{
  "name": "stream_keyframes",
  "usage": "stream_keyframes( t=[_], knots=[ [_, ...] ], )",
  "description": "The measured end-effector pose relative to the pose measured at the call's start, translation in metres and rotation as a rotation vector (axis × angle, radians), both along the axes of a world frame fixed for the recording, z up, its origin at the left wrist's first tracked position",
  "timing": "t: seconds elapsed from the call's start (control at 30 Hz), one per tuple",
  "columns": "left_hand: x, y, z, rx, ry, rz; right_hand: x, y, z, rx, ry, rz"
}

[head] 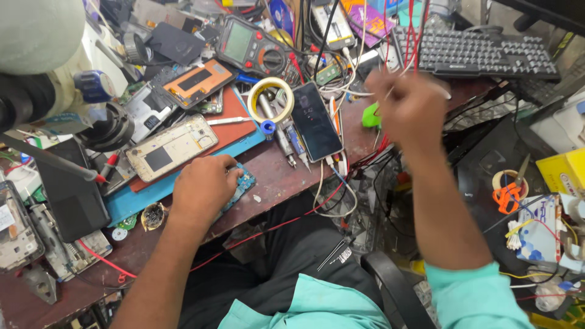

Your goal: The person disassembles a smartphone, removes the back cover and battery, then uses a soldering iron to work on the motherboard. They also connect test leads to the board and handle various tools and components on the workbench.

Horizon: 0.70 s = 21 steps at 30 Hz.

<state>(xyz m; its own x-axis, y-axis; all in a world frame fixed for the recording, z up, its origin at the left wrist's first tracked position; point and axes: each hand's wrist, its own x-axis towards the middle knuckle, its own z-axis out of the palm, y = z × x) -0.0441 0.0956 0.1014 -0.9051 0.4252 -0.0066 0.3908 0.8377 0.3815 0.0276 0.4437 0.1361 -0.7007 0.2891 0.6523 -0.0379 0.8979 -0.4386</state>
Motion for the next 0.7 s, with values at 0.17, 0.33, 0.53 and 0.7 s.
stream_keyframes(
  t=[0.17,0.33,0.53,0.7],
  knots=[
    [0.005,0.014,0.033,0.205,0.058,-0.044,-0.107,0.091,0.010,0.583,0.112,-0.276],
    [0.004,0.035,0.032,0.367,0.082,-0.073,-0.160,0.116,0.002,0.675,0.225,-0.553],
    [-0.039,0.119,0.046,0.890,0.235,-0.278,-0.157,0.123,0.026,0.698,0.337,-0.468],
    [-0.082,0.245,0.058,0.881,-0.187,-0.216,-0.132,0.139,0.030,0.297,0.023,-0.347]
  ],
)
